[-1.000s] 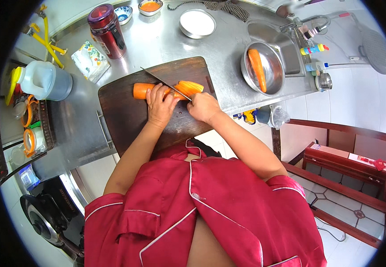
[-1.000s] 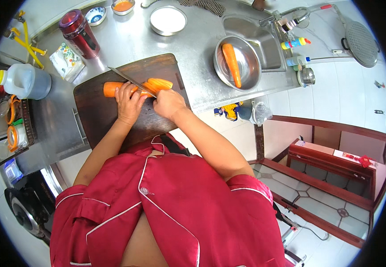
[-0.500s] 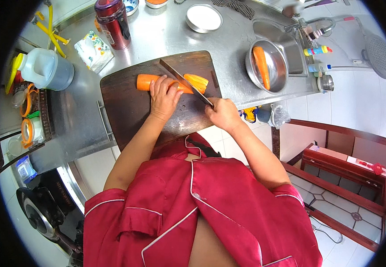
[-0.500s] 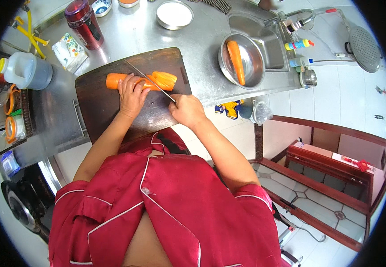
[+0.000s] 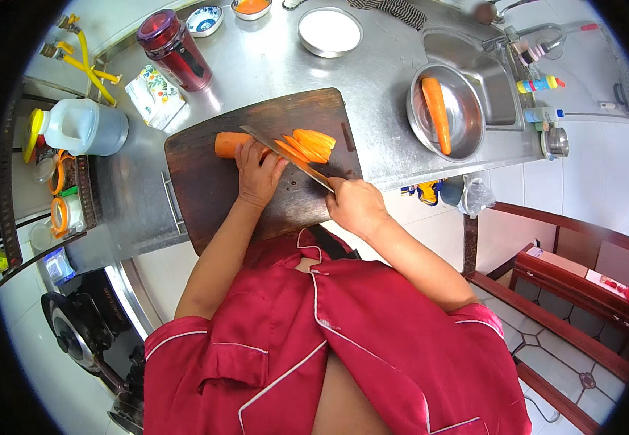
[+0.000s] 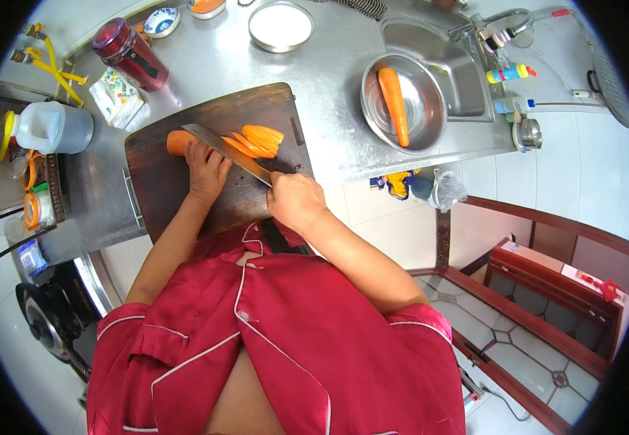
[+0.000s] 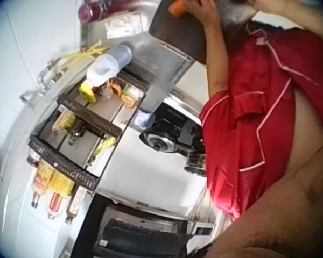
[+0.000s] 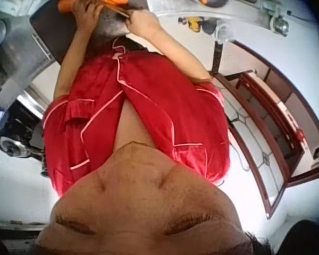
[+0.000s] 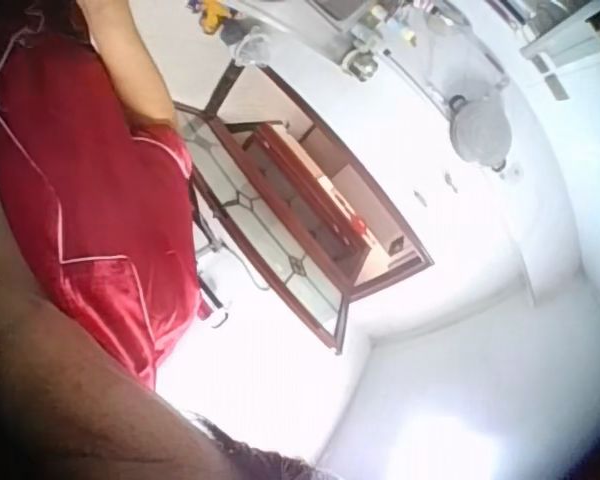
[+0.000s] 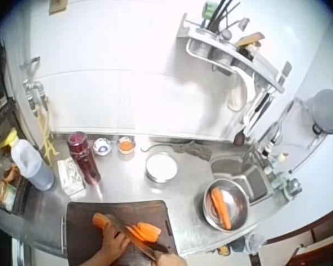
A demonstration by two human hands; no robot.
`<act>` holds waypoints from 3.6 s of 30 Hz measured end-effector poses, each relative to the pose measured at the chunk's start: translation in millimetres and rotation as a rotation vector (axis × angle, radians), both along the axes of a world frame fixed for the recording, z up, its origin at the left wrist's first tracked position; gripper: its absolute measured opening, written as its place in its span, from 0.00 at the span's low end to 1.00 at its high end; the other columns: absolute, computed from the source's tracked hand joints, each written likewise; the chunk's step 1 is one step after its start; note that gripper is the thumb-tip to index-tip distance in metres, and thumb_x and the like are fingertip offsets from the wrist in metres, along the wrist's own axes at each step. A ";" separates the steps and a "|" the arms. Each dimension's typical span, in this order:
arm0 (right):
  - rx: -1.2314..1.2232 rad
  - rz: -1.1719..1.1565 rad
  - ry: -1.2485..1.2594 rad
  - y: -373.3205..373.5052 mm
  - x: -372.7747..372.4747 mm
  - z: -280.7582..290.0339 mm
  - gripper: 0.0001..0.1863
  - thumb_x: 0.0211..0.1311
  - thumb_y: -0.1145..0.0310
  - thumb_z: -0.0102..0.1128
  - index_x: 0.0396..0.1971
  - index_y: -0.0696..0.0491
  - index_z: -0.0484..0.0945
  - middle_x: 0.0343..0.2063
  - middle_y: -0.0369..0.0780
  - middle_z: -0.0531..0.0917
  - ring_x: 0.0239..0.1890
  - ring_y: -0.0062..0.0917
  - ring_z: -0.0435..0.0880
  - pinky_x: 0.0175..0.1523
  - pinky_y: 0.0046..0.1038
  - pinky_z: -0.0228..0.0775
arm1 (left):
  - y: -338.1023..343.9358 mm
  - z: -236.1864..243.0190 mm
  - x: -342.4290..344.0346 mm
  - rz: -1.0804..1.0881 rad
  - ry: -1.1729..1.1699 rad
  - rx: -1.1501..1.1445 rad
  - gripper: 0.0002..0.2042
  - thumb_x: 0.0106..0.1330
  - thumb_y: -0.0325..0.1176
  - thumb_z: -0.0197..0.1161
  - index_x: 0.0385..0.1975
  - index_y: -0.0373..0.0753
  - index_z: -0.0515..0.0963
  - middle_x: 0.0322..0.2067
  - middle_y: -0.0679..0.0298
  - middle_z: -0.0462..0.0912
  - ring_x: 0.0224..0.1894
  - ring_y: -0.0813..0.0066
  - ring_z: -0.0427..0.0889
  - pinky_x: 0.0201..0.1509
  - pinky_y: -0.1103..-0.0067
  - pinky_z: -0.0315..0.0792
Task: The person slices a carrot into thin strips using a knife on a wooden cutting board, then transfers the strips into a metal bowl. The person then retrieves a pink mandoline slicer, rinses it under the tap, and begins slicing another carrot with the mandoline.
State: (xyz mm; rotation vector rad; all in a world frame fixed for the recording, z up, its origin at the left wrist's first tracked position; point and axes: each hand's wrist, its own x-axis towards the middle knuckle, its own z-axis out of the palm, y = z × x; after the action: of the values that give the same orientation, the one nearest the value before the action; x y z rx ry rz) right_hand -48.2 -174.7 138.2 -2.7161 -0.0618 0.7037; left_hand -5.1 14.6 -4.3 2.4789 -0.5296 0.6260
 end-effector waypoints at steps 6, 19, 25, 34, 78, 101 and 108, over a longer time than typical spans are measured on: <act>-0.025 -0.012 0.011 6.6 5.6 -0.5 0.12 0.53 0.66 0.49 0.30 0.57 0.78 0.28 0.52 0.81 0.35 0.45 0.81 0.43 0.43 0.73 | -1.7 0.1 1.4 -0.006 0.052 0.027 0.14 0.50 0.39 0.67 0.37 0.45 0.78 0.45 0.64 0.70 0.55 0.61 0.66 0.61 0.57 0.52; 0.011 -0.119 0.046 2.3 20.1 -15.3 0.14 0.51 0.64 0.51 0.34 0.54 0.80 0.28 0.51 0.81 0.36 0.45 0.80 0.46 0.41 0.71 | -2.7 0.5 2.4 -0.031 0.038 -0.111 0.15 0.50 0.40 0.67 0.36 0.43 0.78 0.44 0.63 0.72 0.55 0.61 0.68 0.60 0.58 0.53; 0.000 -0.053 -0.041 8.2 2.1 0.7 0.15 0.52 0.65 0.52 0.39 0.52 0.79 0.27 0.50 0.81 0.32 0.45 0.81 0.43 0.42 0.72 | 2.1 2.8 1.8 -0.035 0.047 -0.136 0.15 0.49 0.39 0.68 0.37 0.44 0.77 0.44 0.64 0.72 0.55 0.62 0.68 0.62 0.61 0.52; -0.057 -0.006 -0.072 5.7 0.2 -0.8 0.15 0.52 0.66 0.51 0.39 0.52 0.79 0.25 0.49 0.81 0.31 0.44 0.81 0.42 0.42 0.73 | -0.2 1.1 2.0 -0.033 0.045 -0.135 0.14 0.48 0.36 0.69 0.36 0.46 0.78 0.46 0.63 0.70 0.55 0.61 0.66 0.62 0.58 0.51; 0.023 -0.007 -0.077 -20.6 -13.5 1.0 0.16 0.50 0.68 0.55 0.41 0.55 0.79 0.22 0.50 0.80 0.27 0.44 0.80 0.37 0.40 0.73 | -1.1 -0.3 2.1 -0.020 0.054 -0.133 0.16 0.48 0.38 0.70 0.37 0.46 0.78 0.46 0.62 0.70 0.55 0.60 0.67 0.60 0.58 0.52; 0.041 -0.015 0.002 -11.8 0.8 -4.9 0.14 0.55 0.65 0.52 0.40 0.52 0.79 0.26 0.50 0.81 0.31 0.44 0.81 0.42 0.42 0.72 | 3.0 3.7 0.0 -0.039 0.061 -0.113 0.12 0.51 0.37 0.67 0.36 0.46 0.78 0.45 0.62 0.70 0.56 0.60 0.67 0.60 0.56 0.55; 0.011 -0.010 -0.020 -7.9 5.6 3.6 0.13 0.54 0.66 0.51 0.38 0.53 0.79 0.25 0.49 0.81 0.30 0.44 0.81 0.42 0.41 0.73 | 21.3 15.7 11.1 -0.152 0.026 -0.028 0.12 0.51 0.35 0.66 0.36 0.43 0.79 0.43 0.65 0.75 0.54 0.65 0.70 0.62 0.57 0.53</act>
State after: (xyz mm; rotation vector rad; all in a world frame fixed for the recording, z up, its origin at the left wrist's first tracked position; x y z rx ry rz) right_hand -42.7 -182.6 141.8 -2.7111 -0.0569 0.6708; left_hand 6.0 35.9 11.4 2.3898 -0.6871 0.5365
